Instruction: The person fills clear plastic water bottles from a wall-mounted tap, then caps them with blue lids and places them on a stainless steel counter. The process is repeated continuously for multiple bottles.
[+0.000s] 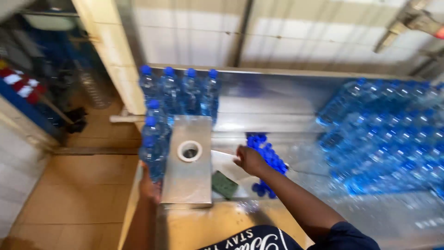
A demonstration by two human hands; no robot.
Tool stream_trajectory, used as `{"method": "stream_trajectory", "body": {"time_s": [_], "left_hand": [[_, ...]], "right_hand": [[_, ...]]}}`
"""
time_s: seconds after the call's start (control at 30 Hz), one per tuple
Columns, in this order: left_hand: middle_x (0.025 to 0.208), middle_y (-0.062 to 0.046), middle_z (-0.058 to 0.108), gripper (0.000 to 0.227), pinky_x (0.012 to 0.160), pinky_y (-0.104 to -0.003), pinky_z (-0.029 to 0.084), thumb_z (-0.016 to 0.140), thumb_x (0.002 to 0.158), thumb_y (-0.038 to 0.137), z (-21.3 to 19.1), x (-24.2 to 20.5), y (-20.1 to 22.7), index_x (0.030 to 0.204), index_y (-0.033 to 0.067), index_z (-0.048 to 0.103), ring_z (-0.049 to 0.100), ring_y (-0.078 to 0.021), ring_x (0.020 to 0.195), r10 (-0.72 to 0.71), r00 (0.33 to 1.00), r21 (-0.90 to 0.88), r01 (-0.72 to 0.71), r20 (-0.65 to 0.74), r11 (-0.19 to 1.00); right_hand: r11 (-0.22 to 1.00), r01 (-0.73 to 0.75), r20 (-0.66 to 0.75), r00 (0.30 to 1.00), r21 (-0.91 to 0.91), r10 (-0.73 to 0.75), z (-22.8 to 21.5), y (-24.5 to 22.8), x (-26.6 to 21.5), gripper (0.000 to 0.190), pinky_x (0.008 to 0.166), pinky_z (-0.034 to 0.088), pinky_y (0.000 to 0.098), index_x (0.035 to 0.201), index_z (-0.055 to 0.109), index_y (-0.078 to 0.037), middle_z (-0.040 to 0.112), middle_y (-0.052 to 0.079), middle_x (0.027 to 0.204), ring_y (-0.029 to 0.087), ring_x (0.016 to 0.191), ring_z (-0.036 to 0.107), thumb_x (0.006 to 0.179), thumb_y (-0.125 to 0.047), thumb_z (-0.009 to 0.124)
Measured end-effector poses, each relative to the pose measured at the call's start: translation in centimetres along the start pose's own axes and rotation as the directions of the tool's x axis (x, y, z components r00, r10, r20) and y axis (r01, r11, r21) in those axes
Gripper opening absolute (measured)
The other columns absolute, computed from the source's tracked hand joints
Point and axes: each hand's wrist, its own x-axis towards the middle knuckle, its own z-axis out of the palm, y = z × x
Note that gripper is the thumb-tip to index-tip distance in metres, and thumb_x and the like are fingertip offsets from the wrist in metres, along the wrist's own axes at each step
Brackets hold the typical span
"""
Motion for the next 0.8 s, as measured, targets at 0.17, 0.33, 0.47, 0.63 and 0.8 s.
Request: {"method": "stream_trajectory", "body": {"time_s": [0.17, 0.33, 0.47, 0.63, 0.8], "left_hand": [[0.129, -0.005, 0.075, 0.089, 0.098, -0.046, 0.061, 0.064, 0.086, 0.086, 3.2, -11.1, 3.0, 0.140, 0.0162, 0.072, 0.073, -0.0247, 0.110, 0.215, 0.977, -0.281, -0.208, -0.007, 0.937], [0.111, 0.002, 0.079, 0.079, 0.081, -0.038, 0.063, 0.063, 0.092, 0.097, 1.6, -9.1, 2.6, 0.126, 0.0275, 0.076, 0.075, -0.0165, 0.092, 0.259, 0.965, -0.126, -0.261, -0.039, 0.957], [0.101, -0.008, 0.059, 0.052, 0.070, -0.045, 0.044, 0.070, 0.118, 0.064, 3.3, -9.7, 1.9, 0.118, 0.0131, 0.060, 0.058, -0.0237, 0.086, 0.652, 0.560, 0.188, -0.667, -0.511, 0.720], [0.140, -0.034, 0.050, 0.032, 0.098, -0.061, 0.047, 0.080, 0.123, -0.001, 14.3, -19.4, 0.4, 0.141, -0.0159, 0.058, 0.057, -0.0501, 0.116, 0.908, -0.196, 0.599, -0.798, -0.370, 0.071], [0.139, -0.025, 0.056, 0.047, 0.110, -0.044, 0.049, 0.076, 0.109, 0.001, 27.0, -22.1, -4.0, 0.151, -0.0084, 0.056, 0.061, -0.0359, 0.124, 0.980, 0.094, 0.281, -0.949, -0.177, 0.142]], "right_hand": [[0.977, -0.109, 0.203, 0.968, -0.184, 0.146, 10.9, 15.3, -4.6, 0.059, 0.096, 0.056, 0.0505, 0.137, 0.067, -0.020, 0.073, 0.016, 0.137, 0.039, 0.119, 0.071, 0.086, -0.041, 0.089], [0.954, 0.127, 0.088, 0.990, -0.271, -0.107, 12.3, 15.1, -6.3, 0.034, 0.080, 0.059, 0.0598, 0.109, 0.077, -0.011, 0.077, 0.026, 0.106, 0.049, 0.098, 0.074, 0.097, -0.041, 0.065], [0.984, 0.101, -0.085, 0.992, 0.144, -0.090, 6.5, 15.0, -8.6, 0.039, 0.093, 0.058, 0.0457, 0.128, 0.078, -0.019, 0.079, 0.012, 0.121, 0.033, 0.106, 0.075, 0.090, -0.019, 0.068], [0.320, -0.321, 0.139, 0.866, 0.891, 0.480, -5.5, 22.2, -12.4, 0.029, 0.047, 0.050, 0.0277, 0.097, 0.083, -0.009, 0.075, 0.020, 0.078, 0.021, 0.052, 0.063, 0.108, -0.011, 0.056], [0.826, -0.341, -0.486, 0.682, 0.449, 0.546, -20.1, 29.4, -20.4, 0.033, 0.072, 0.045, 0.0417, 0.090, 0.057, -0.022, 0.066, 0.000, 0.082, 0.019, 0.075, 0.058, 0.102, -0.036, 0.084]]}}
